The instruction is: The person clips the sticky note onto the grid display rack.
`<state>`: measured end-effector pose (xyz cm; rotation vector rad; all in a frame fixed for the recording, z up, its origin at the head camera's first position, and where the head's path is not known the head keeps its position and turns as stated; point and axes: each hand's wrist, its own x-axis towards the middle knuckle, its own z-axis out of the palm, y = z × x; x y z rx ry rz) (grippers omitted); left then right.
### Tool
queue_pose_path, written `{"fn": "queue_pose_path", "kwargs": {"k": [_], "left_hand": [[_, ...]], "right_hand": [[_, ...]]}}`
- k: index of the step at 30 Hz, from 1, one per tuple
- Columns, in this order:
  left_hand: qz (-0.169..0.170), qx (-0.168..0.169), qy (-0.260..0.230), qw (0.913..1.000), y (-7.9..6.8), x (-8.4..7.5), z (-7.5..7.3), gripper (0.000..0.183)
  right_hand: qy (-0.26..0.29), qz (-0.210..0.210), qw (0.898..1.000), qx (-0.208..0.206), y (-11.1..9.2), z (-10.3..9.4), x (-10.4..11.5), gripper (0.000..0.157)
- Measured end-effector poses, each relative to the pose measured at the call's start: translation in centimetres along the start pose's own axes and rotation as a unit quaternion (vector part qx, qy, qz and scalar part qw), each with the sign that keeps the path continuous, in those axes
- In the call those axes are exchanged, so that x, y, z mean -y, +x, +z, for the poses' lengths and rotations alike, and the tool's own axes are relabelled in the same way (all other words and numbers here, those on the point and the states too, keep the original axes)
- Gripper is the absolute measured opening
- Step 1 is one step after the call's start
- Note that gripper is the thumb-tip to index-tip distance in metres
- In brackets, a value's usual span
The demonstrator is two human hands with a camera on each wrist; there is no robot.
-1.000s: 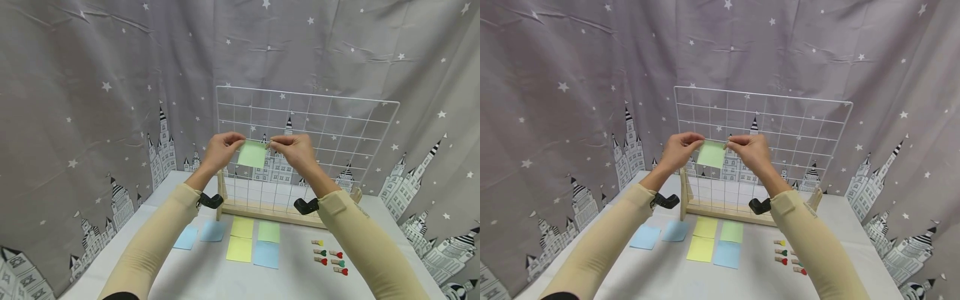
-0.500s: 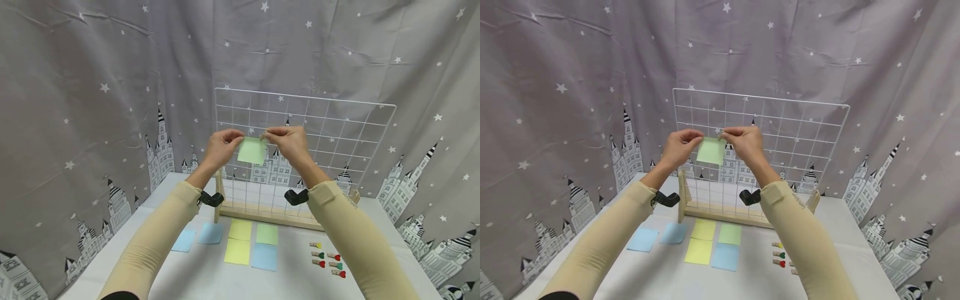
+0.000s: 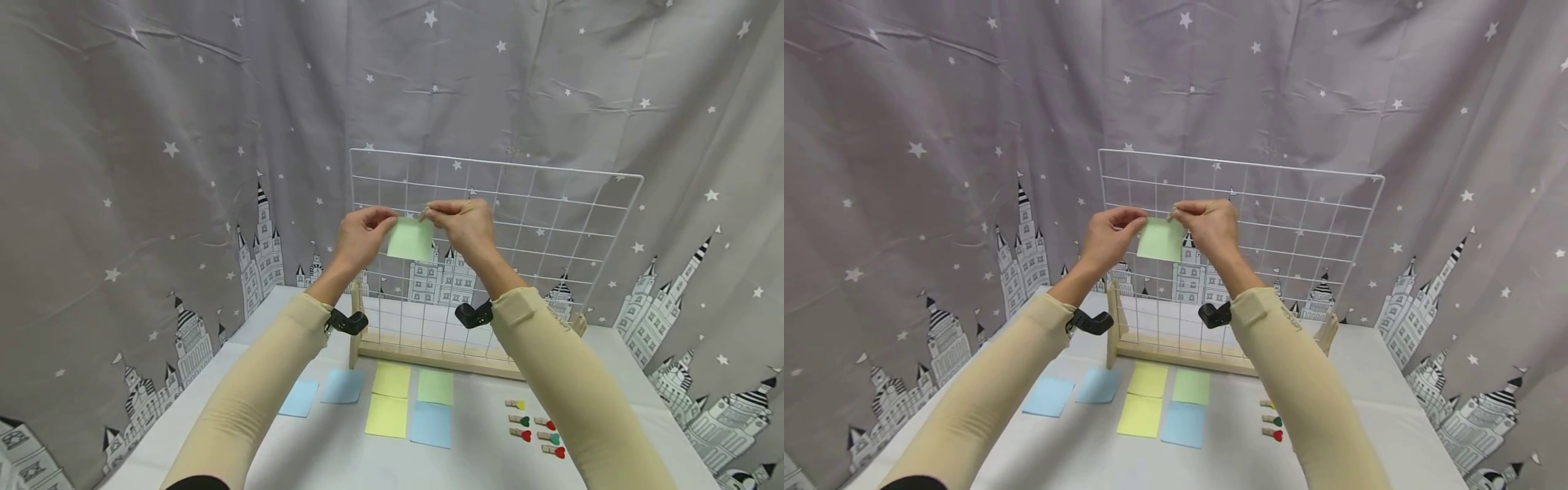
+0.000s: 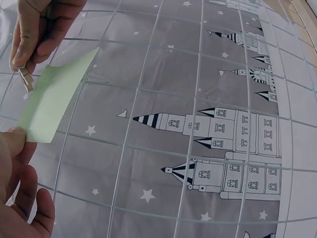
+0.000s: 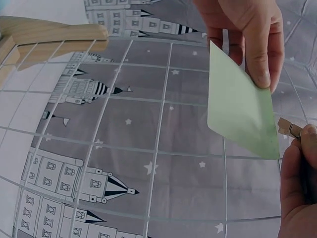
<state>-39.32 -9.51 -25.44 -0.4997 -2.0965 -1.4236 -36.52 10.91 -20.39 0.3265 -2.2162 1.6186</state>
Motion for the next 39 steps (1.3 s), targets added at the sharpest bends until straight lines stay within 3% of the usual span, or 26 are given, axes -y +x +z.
{"fn": "queue_pose_path", "kwargs": {"k": [7, 17, 30, 39], "left_hand": [[-0.006, -0.007, -0.013, 0.9999, 0.6, -0.1, 0.4, 0.014], [-0.001, -0.025, -0.023, 0.9994, 1.0, -0.3, 0.9, 0.015], [-0.031, -0.029, -0.056, 0.9975, 0.9, -0.4, 1.3, 0.016], [-0.019, -0.040, -0.059, 0.9973, 0.8, -0.3, 1.6, 0.016]], "right_hand": [[0.004, 0.001, 1.000, -0.012, 0.2, 0.3, 0.5, 0.017], [-0.051, -0.032, 0.998, -0.035, 0.1, 1.0, 0.8, 0.017], [-0.115, -0.075, 0.990, -0.027, 0.1, 1.8, 1.3, 0.014], [-0.161, -0.096, 0.982, -0.020, 0.0, 2.1, 1.2, 0.017]]}}
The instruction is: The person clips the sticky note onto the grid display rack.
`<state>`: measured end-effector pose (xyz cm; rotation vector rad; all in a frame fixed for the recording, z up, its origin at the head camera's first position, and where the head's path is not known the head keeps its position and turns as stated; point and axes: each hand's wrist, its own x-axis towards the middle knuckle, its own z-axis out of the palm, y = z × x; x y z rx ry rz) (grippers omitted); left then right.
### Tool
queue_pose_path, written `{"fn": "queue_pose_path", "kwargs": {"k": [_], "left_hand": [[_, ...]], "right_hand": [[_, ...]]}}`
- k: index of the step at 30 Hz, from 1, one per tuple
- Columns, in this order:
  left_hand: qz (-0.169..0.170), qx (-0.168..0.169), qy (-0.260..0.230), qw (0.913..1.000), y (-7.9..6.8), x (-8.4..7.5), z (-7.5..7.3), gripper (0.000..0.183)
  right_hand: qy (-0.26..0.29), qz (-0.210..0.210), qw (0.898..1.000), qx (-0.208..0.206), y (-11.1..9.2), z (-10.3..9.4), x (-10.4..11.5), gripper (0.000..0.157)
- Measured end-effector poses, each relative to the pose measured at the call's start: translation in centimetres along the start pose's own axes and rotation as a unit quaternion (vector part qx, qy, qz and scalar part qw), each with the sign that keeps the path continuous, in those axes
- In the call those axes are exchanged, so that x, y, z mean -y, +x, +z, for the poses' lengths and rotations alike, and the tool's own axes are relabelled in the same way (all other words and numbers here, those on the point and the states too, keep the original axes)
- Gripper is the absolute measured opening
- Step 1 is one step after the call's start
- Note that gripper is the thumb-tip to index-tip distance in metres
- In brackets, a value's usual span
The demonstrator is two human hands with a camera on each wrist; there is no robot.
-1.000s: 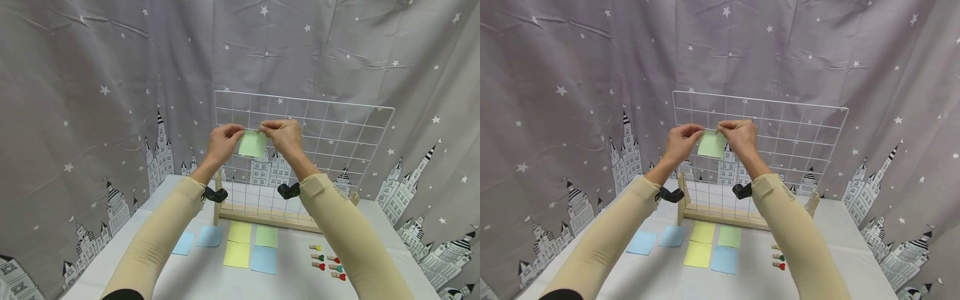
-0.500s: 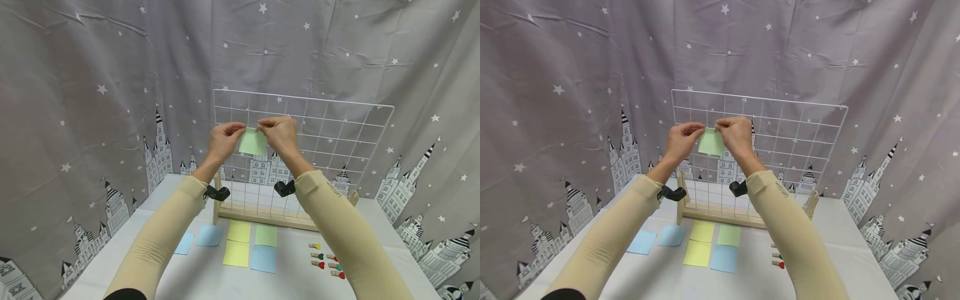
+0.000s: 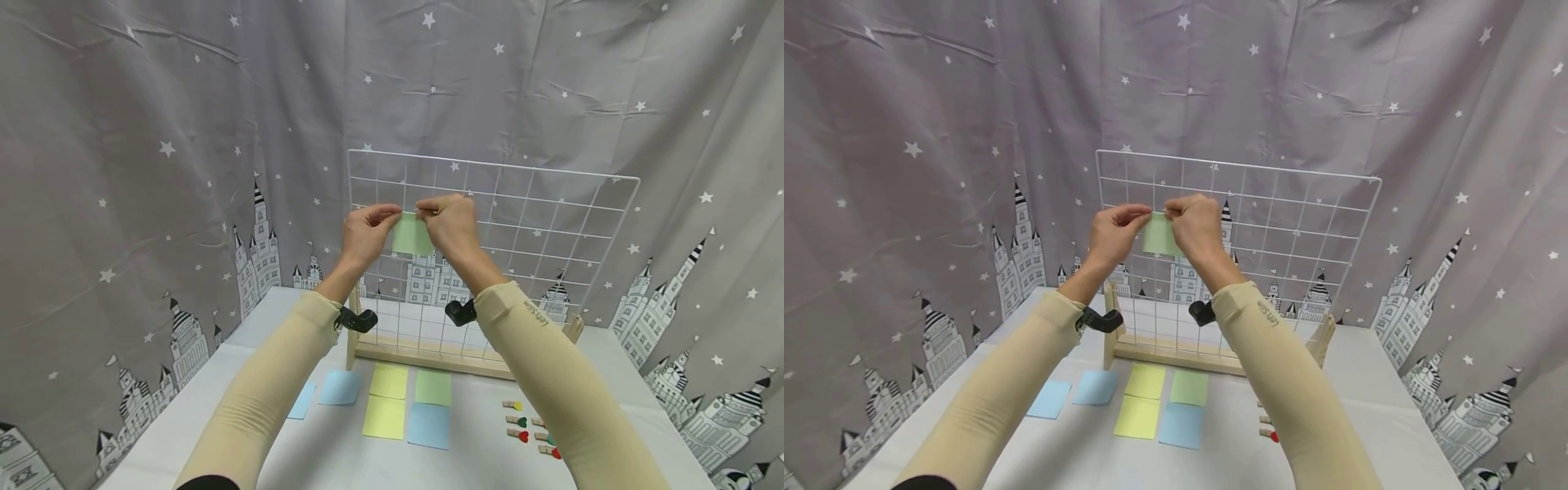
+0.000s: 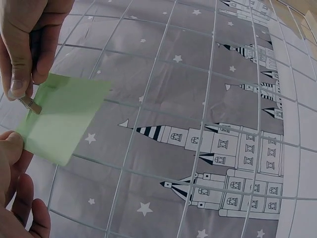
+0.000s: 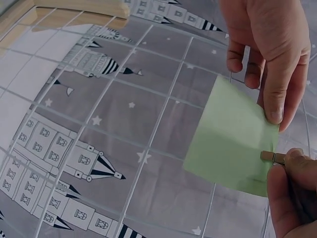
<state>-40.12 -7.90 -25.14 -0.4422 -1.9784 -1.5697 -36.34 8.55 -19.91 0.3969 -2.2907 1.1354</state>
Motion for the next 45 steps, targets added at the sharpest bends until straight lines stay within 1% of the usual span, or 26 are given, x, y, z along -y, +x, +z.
{"fn": "queue_pose_path", "kwargs": {"k": [4, 7, 12, 18, 25, 29, 32, 37, 40, 45], "left_hand": [[0.004, -0.003, 0.000, 1.0000, 0.0, 0.2, 0.1, 0.016], [0.007, -0.005, 0.004, 1.0000, 0.0, 0.3, 0.1, 0.016], [0.006, -0.005, 0.014, 0.9999, -0.1, 0.2, 0.0, 0.018], [0.010, -0.004, 0.023, 0.9997, -0.2, -0.2, -0.1, 0.019], [0.017, -0.008, 0.038, 0.9991, -0.2, -0.3, -0.3, 0.019], [0.022, -0.010, 0.041, 0.9989, -0.3, -0.2, -0.5, 0.019], [0.026, -0.010, 0.037, 0.9989, -0.3, 0.0, -0.5, 0.019], [0.030, -0.008, 0.035, 0.9989, -0.5, 0.2, -0.8, 0.020], [0.033, -0.005, 0.039, 0.9987, -0.7, 0.3, -1.2, 0.021], [0.033, 0.010, 0.048, 0.9983, -1.1, 0.6, -1.9, 0.023]], "right_hand": [[-0.016, -0.017, 1.000, -0.003, 0.0, 0.1, -0.1, 0.019], [-0.041, -0.042, 0.998, -0.014, 0.1, 0.2, -0.2, 0.020], [-0.060, -0.053, 0.996, -0.026, 0.0, 0.3, -0.1, 0.020], [-0.058, -0.064, 0.995, -0.043, 0.1, 0.4, -0.2, 0.019], [-0.038, -0.078, 0.994, -0.069, 0.0, 0.3, -0.3, 0.016], [-0.031, -0.078, 0.993, -0.077, 0.0, 0.2, -0.5, 0.011], [-0.018, -0.071, 0.994, -0.078, -0.2, -0.1, -0.6, 0.011], [-0.004, -0.048, 0.997, -0.067, -0.6, -0.5, -1.1, 0.022], [-0.001, -0.045, 0.997, -0.056, -0.9, -0.8, -1.5, 0.030], [0.016, -0.038, 0.998, -0.052, -1.5, -1.6, -1.9, 0.033]]}}
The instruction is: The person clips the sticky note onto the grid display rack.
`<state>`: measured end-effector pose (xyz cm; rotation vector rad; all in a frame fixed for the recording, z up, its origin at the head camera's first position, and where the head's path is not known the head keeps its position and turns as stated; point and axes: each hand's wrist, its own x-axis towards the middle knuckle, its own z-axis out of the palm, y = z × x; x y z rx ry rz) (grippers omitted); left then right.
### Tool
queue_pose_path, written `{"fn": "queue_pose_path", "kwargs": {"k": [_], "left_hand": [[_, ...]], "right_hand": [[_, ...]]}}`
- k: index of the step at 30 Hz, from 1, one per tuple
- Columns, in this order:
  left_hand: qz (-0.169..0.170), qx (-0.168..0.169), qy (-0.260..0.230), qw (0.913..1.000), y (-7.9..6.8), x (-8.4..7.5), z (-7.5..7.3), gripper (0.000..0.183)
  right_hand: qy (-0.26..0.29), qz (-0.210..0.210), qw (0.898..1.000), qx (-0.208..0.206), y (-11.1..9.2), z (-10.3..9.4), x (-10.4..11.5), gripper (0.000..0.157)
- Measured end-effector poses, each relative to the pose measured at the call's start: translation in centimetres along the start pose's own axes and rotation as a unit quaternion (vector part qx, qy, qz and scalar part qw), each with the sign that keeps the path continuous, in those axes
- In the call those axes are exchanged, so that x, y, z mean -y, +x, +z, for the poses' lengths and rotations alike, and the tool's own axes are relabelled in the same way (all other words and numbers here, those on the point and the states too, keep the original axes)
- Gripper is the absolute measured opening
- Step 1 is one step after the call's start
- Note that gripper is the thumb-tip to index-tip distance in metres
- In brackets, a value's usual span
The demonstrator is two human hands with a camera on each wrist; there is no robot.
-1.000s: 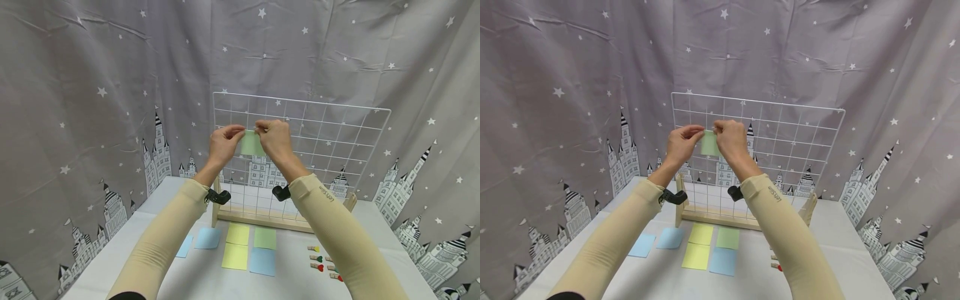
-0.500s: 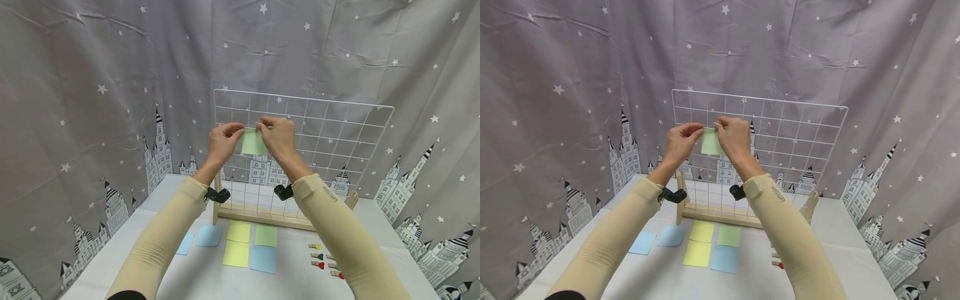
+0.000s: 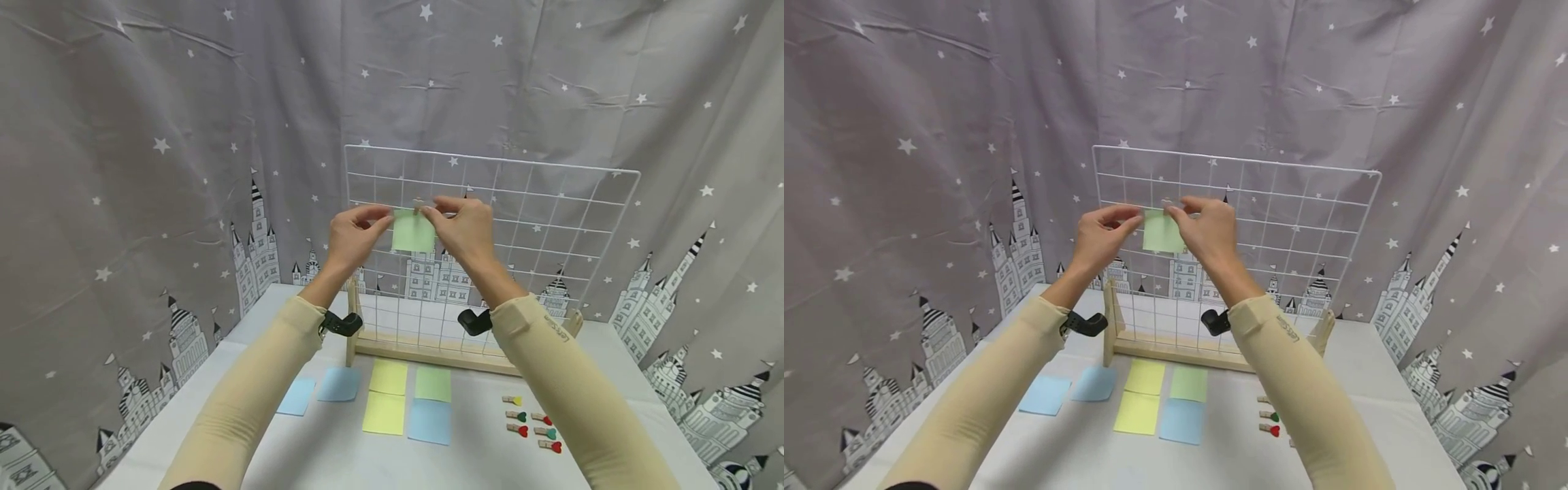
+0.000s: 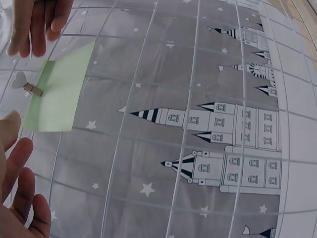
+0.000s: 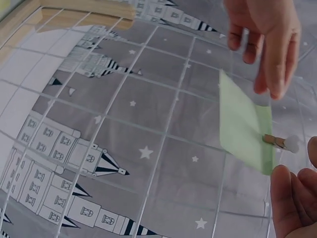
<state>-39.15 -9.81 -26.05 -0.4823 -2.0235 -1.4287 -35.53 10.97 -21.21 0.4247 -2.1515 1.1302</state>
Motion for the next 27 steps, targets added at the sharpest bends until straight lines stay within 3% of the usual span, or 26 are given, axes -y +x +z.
{"fn": "queue_pose_path", "kwargs": {"k": [9, 22, 27], "left_hand": [[-0.006, 0.023, 0.015, 0.9996, -1.1, 0.4, -1.4, 0.033], [0.001, 0.049, 0.041, 0.9980, -2.5, 1.4, -2.5, 0.036], [0.001, 0.052, 0.048, 0.9975, -2.9, 1.8, -2.9, 0.029]], "right_hand": [[0.044, 0.042, 0.998, 0.006, -1.0, -1.5, -0.3, 0.033], [0.023, 0.062, 0.997, 0.038, -2.9, -3.0, -2.6, 0.034], [0.016, 0.063, 0.997, 0.038, -3.5, -3.5, -3.6, 0.033]]}}
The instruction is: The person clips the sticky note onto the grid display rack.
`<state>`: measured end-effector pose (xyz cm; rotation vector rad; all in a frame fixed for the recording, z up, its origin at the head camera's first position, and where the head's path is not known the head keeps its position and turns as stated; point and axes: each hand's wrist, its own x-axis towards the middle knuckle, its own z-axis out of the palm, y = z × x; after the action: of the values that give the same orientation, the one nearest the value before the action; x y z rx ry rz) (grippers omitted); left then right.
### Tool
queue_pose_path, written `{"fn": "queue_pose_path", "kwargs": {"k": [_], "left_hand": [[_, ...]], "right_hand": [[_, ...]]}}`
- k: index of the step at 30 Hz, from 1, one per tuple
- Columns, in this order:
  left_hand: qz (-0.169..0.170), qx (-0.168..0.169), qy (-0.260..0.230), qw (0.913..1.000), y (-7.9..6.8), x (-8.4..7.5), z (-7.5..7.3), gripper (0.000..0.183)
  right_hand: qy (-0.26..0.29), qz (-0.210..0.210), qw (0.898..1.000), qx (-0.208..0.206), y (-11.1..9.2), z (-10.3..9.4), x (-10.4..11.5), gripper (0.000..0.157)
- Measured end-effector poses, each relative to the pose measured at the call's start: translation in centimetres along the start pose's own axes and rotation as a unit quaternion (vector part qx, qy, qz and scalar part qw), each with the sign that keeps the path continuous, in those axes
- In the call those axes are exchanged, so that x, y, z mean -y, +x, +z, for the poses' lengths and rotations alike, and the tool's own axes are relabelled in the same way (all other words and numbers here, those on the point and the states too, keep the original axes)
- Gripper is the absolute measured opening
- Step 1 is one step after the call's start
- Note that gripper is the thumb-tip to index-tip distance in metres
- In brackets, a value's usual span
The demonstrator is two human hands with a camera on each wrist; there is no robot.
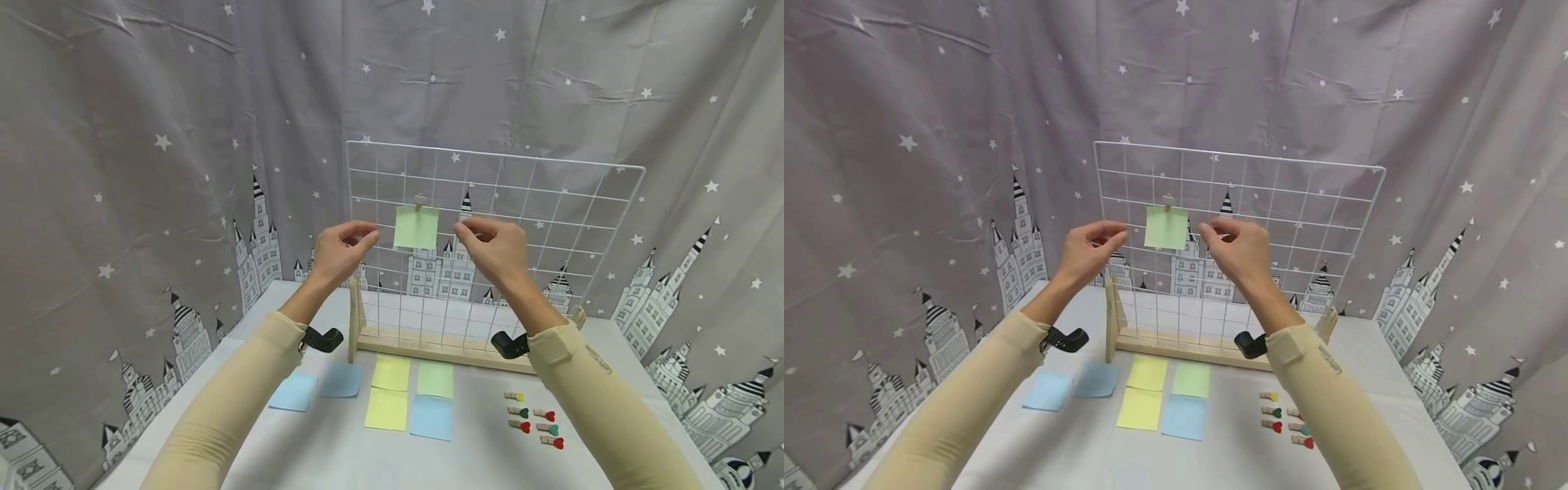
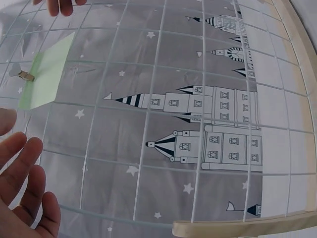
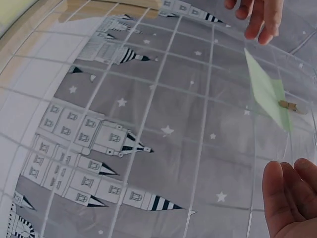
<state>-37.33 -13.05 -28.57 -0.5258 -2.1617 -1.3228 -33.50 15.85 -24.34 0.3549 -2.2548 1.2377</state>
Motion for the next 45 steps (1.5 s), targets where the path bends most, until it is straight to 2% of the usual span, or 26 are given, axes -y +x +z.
{"fn": "queue_pose_path", "kwargs": {"k": [10, 24, 30, 45], "left_hand": [[-0.003, 0.005, 0.004, 1.0000, -0.9, 0.5, -0.6, 0.024], [-0.029, 0.058, 0.028, 0.9975, -2.4, 2.1, -2.1, 0.034], [-0.037, 0.072, 0.036, 0.9961, -2.9, 2.4, -2.4, 0.035], [-0.047, 0.081, 0.044, 0.9946, -4.0, 3.4, -3.1, 0.038]], "right_hand": [[-0.021, 0.004, 1.000, 0.021, -1.2, -0.9, -2.0, 0.041], [-0.062, 0.008, 0.998, 0.027, -3.4, -2.7, -5.7, 0.046], [-0.080, 0.019, 0.996, 0.046, -4.4, -3.1, -6.8, 0.047], [-0.088, 0.033, 0.994, 0.052, -6.2, -4.2, -8.8, 0.046]]}}
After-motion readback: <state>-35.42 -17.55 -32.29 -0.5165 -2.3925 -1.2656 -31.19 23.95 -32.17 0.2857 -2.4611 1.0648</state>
